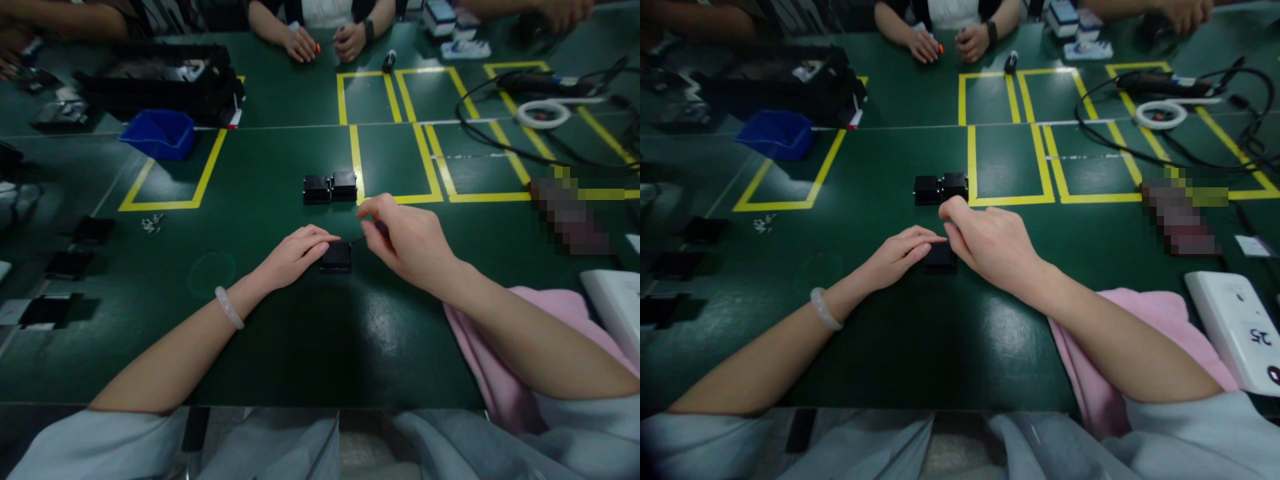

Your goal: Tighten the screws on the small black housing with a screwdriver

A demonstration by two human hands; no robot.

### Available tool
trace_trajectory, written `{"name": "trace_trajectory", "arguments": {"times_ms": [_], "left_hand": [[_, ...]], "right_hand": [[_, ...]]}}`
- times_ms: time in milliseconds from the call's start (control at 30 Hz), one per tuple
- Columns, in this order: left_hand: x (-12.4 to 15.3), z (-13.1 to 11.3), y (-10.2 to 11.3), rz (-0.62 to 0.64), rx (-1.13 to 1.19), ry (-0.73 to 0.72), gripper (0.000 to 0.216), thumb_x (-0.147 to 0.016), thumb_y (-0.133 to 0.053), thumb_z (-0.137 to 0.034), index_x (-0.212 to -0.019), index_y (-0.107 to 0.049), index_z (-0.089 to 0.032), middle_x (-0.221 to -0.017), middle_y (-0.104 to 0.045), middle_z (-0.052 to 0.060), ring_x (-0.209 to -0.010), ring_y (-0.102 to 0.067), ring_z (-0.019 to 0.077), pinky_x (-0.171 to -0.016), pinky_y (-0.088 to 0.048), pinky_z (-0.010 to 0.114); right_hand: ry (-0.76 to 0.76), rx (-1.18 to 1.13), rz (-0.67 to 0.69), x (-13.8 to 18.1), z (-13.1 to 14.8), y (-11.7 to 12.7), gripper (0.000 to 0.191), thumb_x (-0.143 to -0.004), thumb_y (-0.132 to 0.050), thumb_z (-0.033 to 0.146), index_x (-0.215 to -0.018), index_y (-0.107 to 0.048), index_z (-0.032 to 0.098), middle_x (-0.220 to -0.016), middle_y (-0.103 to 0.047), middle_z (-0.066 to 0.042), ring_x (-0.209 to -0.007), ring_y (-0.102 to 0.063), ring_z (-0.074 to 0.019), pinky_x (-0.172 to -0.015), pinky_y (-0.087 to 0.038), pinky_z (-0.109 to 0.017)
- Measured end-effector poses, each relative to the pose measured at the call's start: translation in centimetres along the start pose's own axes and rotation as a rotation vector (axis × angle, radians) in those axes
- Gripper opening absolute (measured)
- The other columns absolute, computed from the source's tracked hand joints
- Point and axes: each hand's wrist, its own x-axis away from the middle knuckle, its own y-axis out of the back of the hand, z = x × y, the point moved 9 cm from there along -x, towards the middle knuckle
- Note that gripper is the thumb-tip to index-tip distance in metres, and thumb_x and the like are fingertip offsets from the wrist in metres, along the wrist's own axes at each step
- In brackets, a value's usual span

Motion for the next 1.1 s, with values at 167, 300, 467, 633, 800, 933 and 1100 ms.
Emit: {"name": "trace_trajectory", "arguments": {"times_ms": [167,300,467,633,800,933,1100], "left_hand": [[-0.02,-0.06,0.03,-0.004,0.002,-0.007,0.040,-0.104,-0.034,-0.036,-0.130,-0.061,-0.021,-0.120,-0.060,0.007,-0.114,-0.057,0.0206,-0.101,-0.043,0.036],[0.00,-0.07,0.06,-0.005,0.006,-0.008,0.040,-0.105,-0.034,-0.036,-0.130,-0.061,-0.020,-0.121,-0.060,0.007,-0.115,-0.056,0.0202,-0.101,-0.042,0.036],[0.06,-0.08,0.02,-0.001,0.014,-0.008,0.040,-0.105,-0.034,-0.036,-0.130,-0.060,-0.021,-0.122,-0.060,0.007,-0.116,-0.056,0.0201,-0.102,-0.042,0.035],[0.02,-0.11,0.05,-0.003,0.007,-0.002,0.040,-0.105,-0.034,-0.037,-0.130,-0.061,-0.021,-0.121,-0.060,0.007,-0.115,-0.056,0.0204,-0.102,-0.043,0.036],[0.04,-0.05,0.09,-0.002,0.007,0.002,0.040,-0.105,-0.034,-0.037,-0.130,-0.061,-0.021,-0.122,-0.060,0.007,-0.115,-0.056,0.0204,-0.102,-0.043,0.036],[0.10,-0.01,0.08,0.002,0.005,0.003,0.040,-0.105,-0.034,-0.037,-0.130,-0.060,-0.021,-0.122,-0.060,0.007,-0.116,-0.056,0.0205,-0.102,-0.042,0.036],[0.06,-0.03,0.04,-0.006,0.005,-0.016,0.041,-0.105,-0.034,-0.037,-0.130,-0.060,-0.020,-0.121,-0.060,0.007,-0.115,-0.056,0.0207,-0.102,-0.043,0.036]], "right_hand": [[0.023,-0.008,0.013,0.03,0.16,-0.18,0.021,-0.097,-0.041,0.029,-0.102,-0.056,0.016,-0.075,-0.067,-0.002,-0.064,-0.062,-0.0151,-0.062,-0.038,-0.026],[0.000,-0.007,0.017,0.07,-0.04,-0.23,0.021,-0.098,-0.039,0.030,-0.099,-0.056,0.017,-0.072,-0.065,-0.001,-0.062,-0.061,-0.0142,-0.061,-0.037,-0.026],[0.004,-0.025,0.018,0.08,0.00,-0.15,0.021,-0.097,-0.040,0.028,-0.104,-0.055,0.016,-0.076,-0.067,-0.002,-0.062,-0.061,-0.0142,-0.061,-0.038,-0.026],[0.000,-0.016,0.021,0.08,-0.06,-0.20,0.020,-0.097,-0.039,0.027,-0.100,-0.056,0.017,-0.075,-0.067,-0.002,-0.062,-0.061,-0.0142,-0.062,-0.038,-0.026],[0.001,-0.036,0.026,0.08,0.02,-0.21,0.020,-0.096,-0.040,0.027,-0.102,-0.056,0.017,-0.074,-0.066,-0.001,-0.062,-0.060,-0.0136,-0.062,-0.037,-0.026],[0.007,-0.020,0.021,0.04,0.10,-0.15,0.021,-0.097,-0.039,0.029,-0.096,-0.056,0.017,-0.074,-0.067,-0.002,-0.063,-0.061,-0.0145,-0.062,-0.038,-0.026],[-0.002,-0.033,0.019,0.06,0.02,-0.12,0.020,-0.095,-0.040,0.025,-0.104,-0.055,0.017,-0.073,-0.065,0.000,-0.062,-0.060,-0.0137,-0.062,-0.037,-0.026]]}}
